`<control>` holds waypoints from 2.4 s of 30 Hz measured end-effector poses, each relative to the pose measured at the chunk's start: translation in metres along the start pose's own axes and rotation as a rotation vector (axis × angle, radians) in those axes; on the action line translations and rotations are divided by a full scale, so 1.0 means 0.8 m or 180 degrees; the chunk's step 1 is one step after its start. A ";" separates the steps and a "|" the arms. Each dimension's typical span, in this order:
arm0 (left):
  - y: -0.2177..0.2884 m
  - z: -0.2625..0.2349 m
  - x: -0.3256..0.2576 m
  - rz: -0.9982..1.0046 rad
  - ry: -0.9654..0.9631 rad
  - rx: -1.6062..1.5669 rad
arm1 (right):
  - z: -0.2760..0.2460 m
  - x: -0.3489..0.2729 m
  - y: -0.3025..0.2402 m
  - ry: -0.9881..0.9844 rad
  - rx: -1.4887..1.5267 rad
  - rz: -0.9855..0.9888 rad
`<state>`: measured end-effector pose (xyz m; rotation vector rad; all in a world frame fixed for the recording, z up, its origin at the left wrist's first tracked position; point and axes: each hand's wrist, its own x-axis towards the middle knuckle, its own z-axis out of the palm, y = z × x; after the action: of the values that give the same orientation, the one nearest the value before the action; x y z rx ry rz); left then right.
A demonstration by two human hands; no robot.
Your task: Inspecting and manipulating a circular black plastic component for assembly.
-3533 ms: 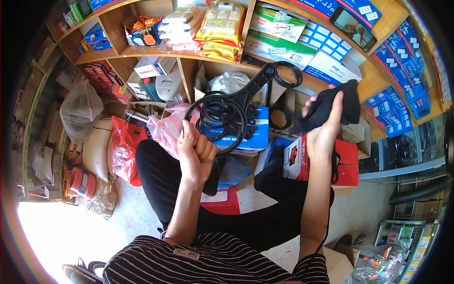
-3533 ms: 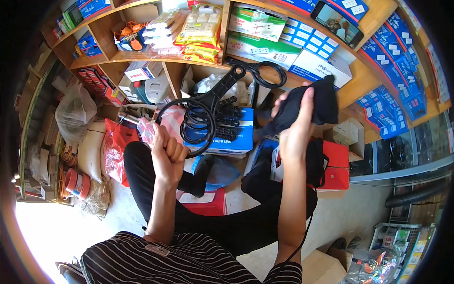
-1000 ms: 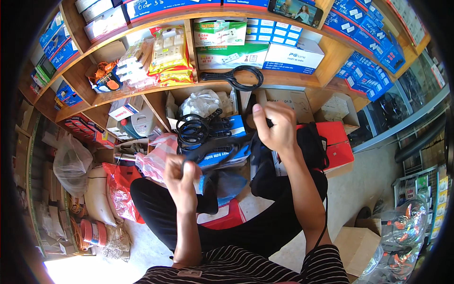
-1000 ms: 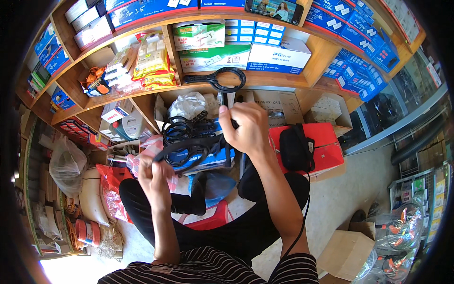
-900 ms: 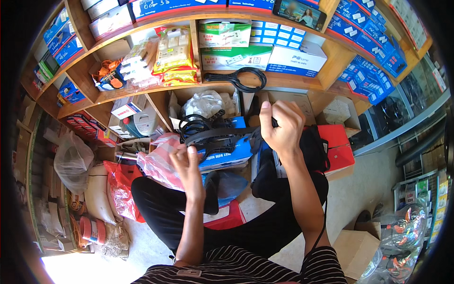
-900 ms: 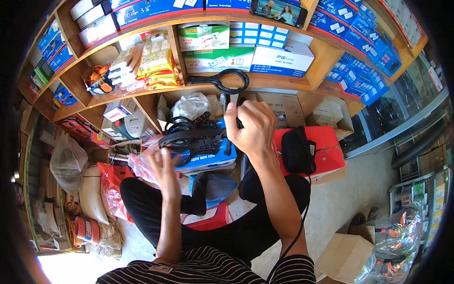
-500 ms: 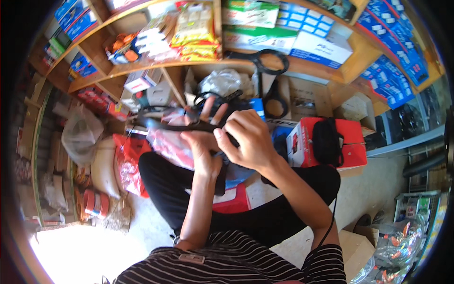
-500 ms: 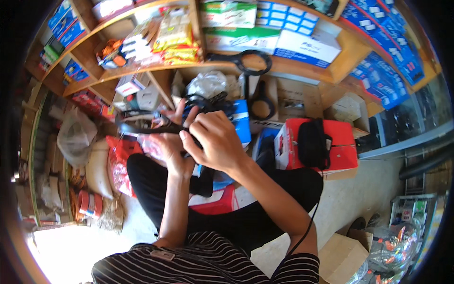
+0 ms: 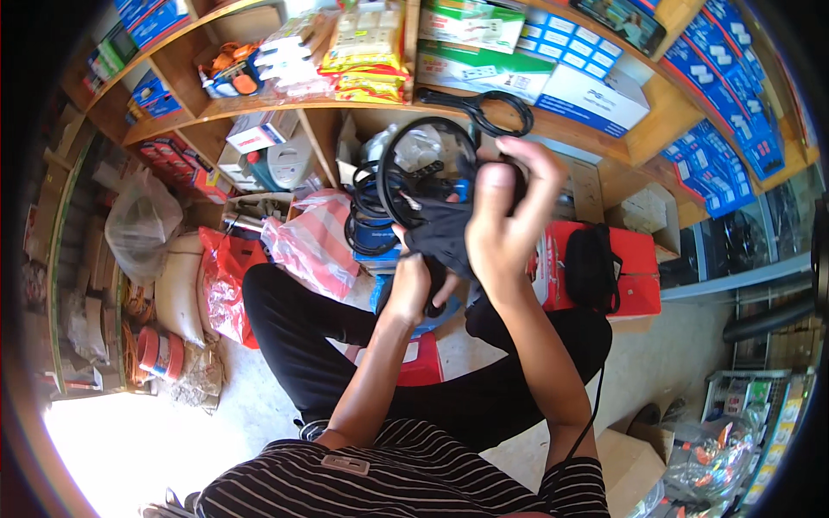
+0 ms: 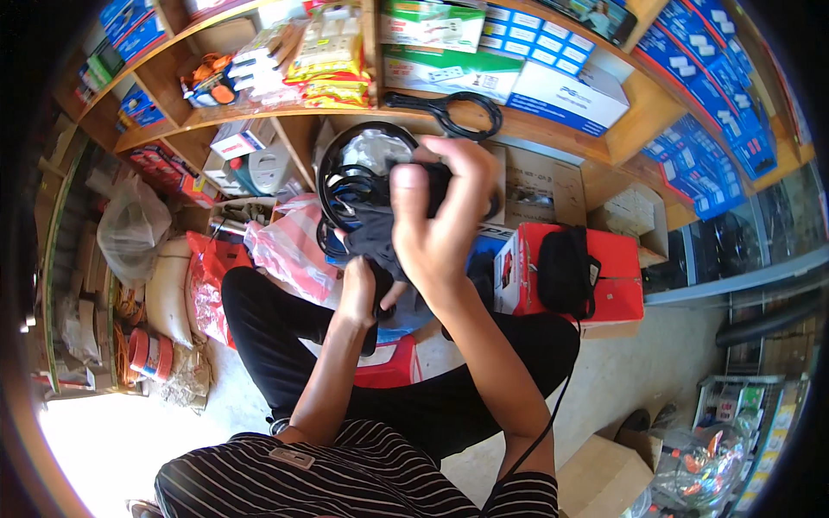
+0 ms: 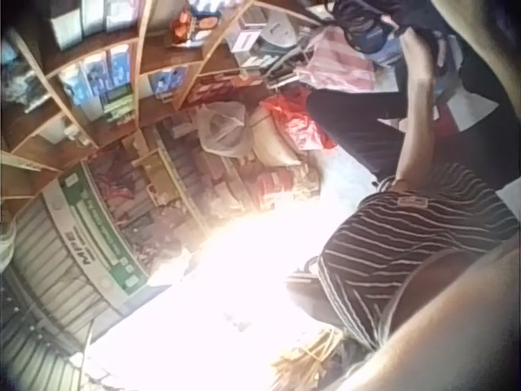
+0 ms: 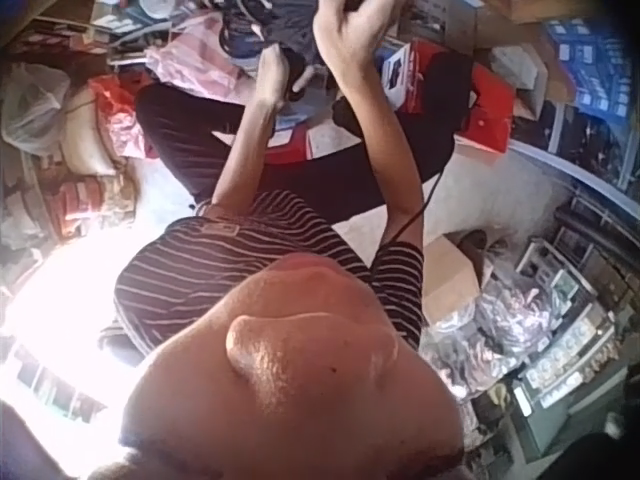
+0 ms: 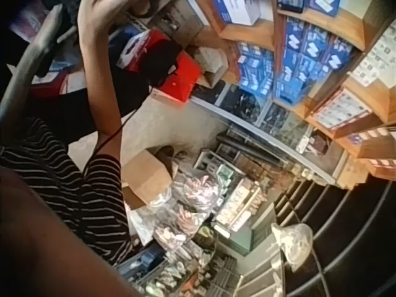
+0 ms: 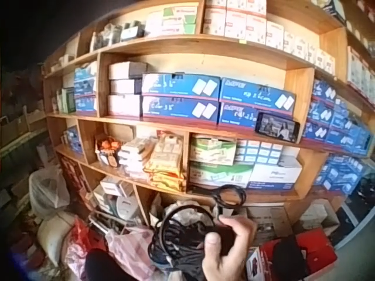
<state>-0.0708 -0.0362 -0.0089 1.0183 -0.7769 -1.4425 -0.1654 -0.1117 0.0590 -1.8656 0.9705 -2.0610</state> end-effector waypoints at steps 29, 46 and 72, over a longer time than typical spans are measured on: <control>0.006 -0.002 -0.026 0.0909 0.0365 0.0680 | -0.016 -0.036 -0.010 -0.1452 0.0248 -0.1130; 0.018 -0.011 -0.020 0.0559 0.0180 -0.1030 | -0.030 0.009 -0.005 0.0014 0.1697 0.2483; 0.043 0.004 -0.060 0.0103 -0.0704 0.1411 | -0.104 0.053 0.004 -0.1409 -0.0021 0.1949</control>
<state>-0.0607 0.0066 0.0307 1.1796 -1.3095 -1.4004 -0.2526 -0.1101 0.0923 -1.6403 1.2178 -1.2343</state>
